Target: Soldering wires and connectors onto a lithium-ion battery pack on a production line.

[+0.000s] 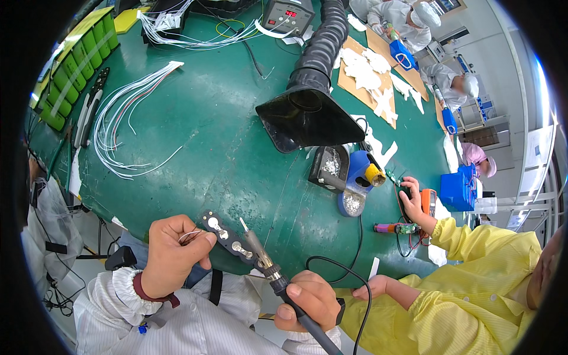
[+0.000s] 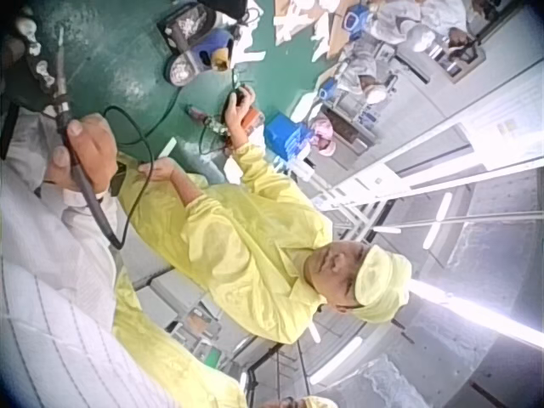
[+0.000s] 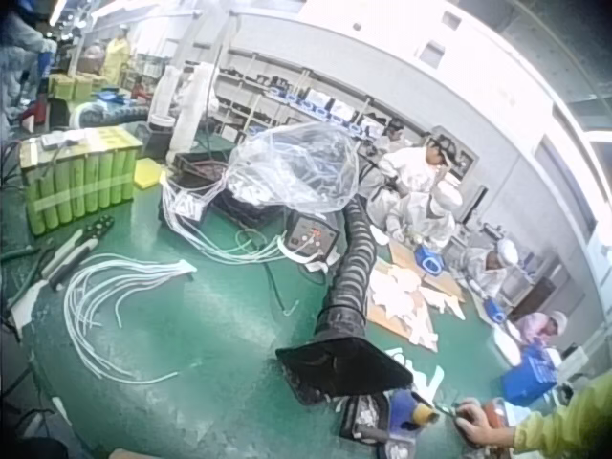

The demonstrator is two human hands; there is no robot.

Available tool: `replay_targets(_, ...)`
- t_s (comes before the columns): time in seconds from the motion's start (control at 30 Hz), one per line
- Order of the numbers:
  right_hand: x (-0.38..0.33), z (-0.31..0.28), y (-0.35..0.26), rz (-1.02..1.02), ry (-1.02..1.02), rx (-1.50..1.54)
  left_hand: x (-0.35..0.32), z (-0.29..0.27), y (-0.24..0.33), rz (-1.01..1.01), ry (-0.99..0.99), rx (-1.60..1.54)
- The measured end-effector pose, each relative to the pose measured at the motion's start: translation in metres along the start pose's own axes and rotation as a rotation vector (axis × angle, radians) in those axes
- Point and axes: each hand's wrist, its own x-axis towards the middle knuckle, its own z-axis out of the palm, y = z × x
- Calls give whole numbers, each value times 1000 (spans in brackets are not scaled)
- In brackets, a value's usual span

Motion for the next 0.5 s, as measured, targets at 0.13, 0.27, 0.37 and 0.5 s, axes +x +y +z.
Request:
replay_targets(0.13, 0, -1, 0, 5, 14, -50, 0, 0, 0, 6, 0, 3)
replay_targets(0.27, 0, -3, 1, -2, 0, 4, 0, 0, 0, 8, -3, 11)
replay_targets(0.37, 0, -2, 1, -1, 21, 8, 0, 0, -1, 9, -5, 1)
replay_targets(0.5, -2, 3, -1, 22, 38, -86, 0, 0, -1, 2, -4, -17)
